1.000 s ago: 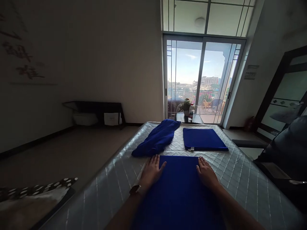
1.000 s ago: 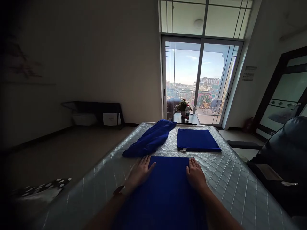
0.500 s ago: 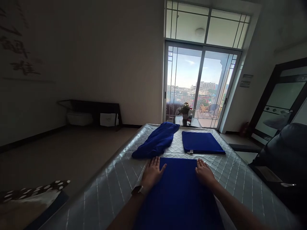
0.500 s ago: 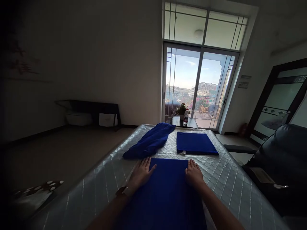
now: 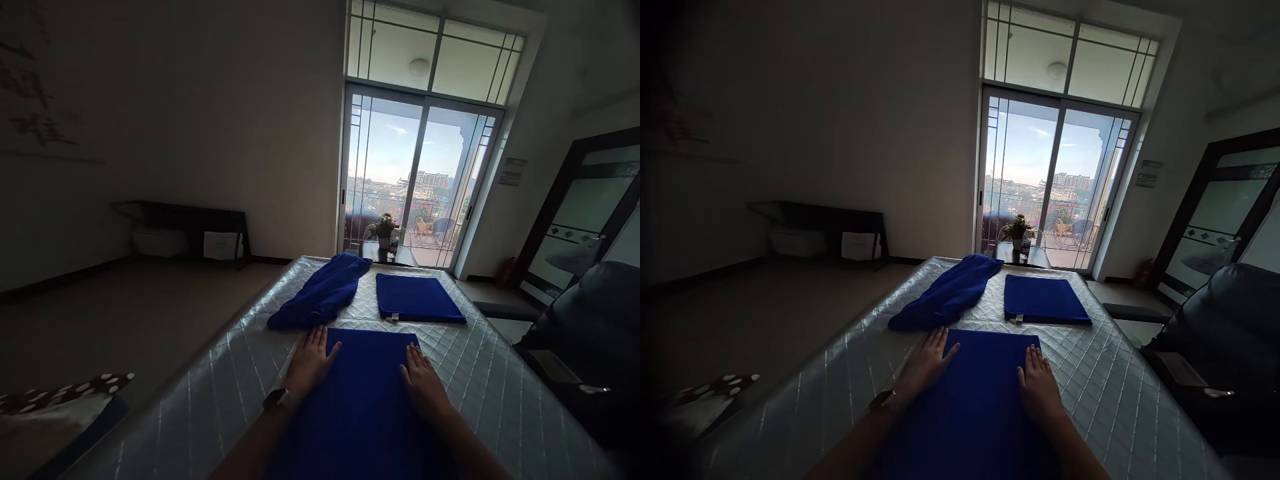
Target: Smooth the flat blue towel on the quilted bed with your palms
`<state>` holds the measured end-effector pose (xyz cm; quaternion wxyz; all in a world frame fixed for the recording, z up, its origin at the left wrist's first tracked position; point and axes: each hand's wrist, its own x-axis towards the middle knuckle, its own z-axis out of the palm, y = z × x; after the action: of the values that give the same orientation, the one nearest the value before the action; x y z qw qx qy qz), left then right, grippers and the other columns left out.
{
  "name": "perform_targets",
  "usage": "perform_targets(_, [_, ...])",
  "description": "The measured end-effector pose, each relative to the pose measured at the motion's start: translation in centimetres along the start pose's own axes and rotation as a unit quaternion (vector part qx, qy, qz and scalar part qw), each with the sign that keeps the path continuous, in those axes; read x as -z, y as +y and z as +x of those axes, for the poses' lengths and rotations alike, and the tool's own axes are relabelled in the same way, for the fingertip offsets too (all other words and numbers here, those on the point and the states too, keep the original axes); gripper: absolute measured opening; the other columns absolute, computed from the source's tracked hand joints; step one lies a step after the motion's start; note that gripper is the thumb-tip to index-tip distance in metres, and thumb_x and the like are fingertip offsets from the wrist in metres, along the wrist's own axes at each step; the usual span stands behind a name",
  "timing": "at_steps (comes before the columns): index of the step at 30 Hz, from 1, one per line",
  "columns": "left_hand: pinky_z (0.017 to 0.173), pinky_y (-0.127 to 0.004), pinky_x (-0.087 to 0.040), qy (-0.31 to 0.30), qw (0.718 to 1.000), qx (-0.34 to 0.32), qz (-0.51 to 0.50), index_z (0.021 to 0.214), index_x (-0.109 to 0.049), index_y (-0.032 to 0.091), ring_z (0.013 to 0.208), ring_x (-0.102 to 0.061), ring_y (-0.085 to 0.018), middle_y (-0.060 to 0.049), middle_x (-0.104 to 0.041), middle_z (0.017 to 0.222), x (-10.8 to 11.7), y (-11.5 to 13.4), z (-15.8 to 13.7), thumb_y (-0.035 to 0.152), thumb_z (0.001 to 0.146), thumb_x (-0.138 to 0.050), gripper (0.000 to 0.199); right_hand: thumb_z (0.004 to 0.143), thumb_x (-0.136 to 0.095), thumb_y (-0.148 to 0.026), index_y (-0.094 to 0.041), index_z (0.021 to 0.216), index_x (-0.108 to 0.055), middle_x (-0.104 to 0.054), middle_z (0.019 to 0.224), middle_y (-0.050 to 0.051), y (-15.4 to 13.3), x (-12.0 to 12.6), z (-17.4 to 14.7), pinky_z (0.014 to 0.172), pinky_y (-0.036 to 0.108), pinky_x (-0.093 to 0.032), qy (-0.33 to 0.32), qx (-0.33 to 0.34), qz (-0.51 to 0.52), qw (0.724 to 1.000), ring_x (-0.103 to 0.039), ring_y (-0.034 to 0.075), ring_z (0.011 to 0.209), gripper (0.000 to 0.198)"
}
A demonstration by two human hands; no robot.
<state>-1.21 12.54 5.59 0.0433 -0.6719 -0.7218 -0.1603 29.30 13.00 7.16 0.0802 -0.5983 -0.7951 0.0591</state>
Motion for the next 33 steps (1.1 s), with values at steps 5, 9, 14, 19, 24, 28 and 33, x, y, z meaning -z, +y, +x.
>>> perform_targets(5, [0.124,-0.052,-0.031,0.050,0.998,-0.022,0.009,0.149,-0.047,0.005,0.149,-0.040,-0.033,-0.020,-0.050,0.156,1.1,0.7,-0.4,0.058,0.101,-0.029,0.074,0.103,-0.021,-0.040,-0.003,0.159,-0.024,-0.020,0.168,0.014,-0.2,0.7,-0.6,0.127,0.041,-0.014,0.002,0.004,0.027,1.000,-0.012,0.021,0.157,0.067])
perform_targets(9, [0.125,-0.050,-0.033,0.091,0.992,-0.089,0.015,0.147,-0.053,0.012,0.148,-0.043,-0.031,-0.015,-0.051,0.157,2.5,3.3,-1.2,0.048,0.103,-0.031,0.062,0.103,-0.021,-0.038,-0.004,0.159,-0.025,-0.019,0.168,0.013,-0.1,0.7,-0.6,0.127,0.042,-0.016,0.006,0.004,0.044,0.999,-0.013,0.022,0.157,0.066])
perform_targets(14, [0.121,-0.048,-0.042,0.040,0.982,-0.181,-0.034,0.149,-0.051,0.021,0.146,-0.046,-0.027,-0.009,-0.052,0.157,1.6,10.7,-2.9,0.053,0.104,-0.030,0.059,0.102,-0.023,-0.037,-0.004,0.159,-0.026,-0.022,0.167,0.014,0.1,0.5,-0.7,0.127,0.041,-0.016,0.015,0.001,0.062,0.998,-0.016,0.023,0.156,0.065])
perform_targets(19, [0.122,-0.048,-0.040,-0.012,0.955,-0.281,-0.091,0.157,-0.035,0.022,0.150,-0.039,-0.024,-0.011,-0.046,0.160,-1.0,16.8,-3.1,0.050,0.106,-0.028,0.060,0.100,-0.025,-0.027,-0.007,0.159,-0.028,-0.019,0.168,0.011,0.6,0.4,-0.9,0.127,0.039,-0.013,0.014,0.037,0.060,0.997,-0.013,0.023,0.157,0.062])
perform_targets(24, [0.123,-0.049,-0.036,-0.053,0.968,-0.231,-0.078,0.157,-0.036,0.020,0.152,-0.034,-0.025,-0.011,-0.042,0.162,-1.6,16.0,-2.4,0.052,0.106,-0.023,0.061,0.101,-0.026,-0.033,-0.005,0.158,-0.030,-0.021,0.168,0.013,0.6,0.6,-0.9,0.128,0.040,-0.012,0.013,0.034,0.080,0.996,-0.014,0.026,0.156,0.064])
perform_targets(28, [0.126,-0.049,-0.032,-0.078,0.983,-0.163,-0.042,0.156,-0.037,0.020,0.154,-0.030,-0.025,-0.010,-0.037,0.164,-0.7,11.6,-2.8,0.058,0.104,-0.024,0.066,0.101,-0.023,-0.039,-0.004,0.158,-0.026,-0.021,0.167,0.013,0.3,0.7,-0.8,0.128,0.040,-0.012,0.013,0.007,0.097,0.995,-0.015,0.023,0.156,0.067])
perform_targets(33, [0.125,-0.050,-0.032,-0.078,0.995,-0.069,-0.007,0.157,-0.035,0.018,0.153,-0.031,-0.026,-0.010,-0.035,0.165,0.6,4.2,-4.0,0.061,0.102,-0.023,0.071,0.102,-0.021,-0.038,-0.005,0.158,-0.026,-0.021,0.168,0.012,0.3,0.3,-0.7,0.127,0.041,-0.014,0.018,0.005,0.084,0.996,-0.016,0.022,0.156,0.066])
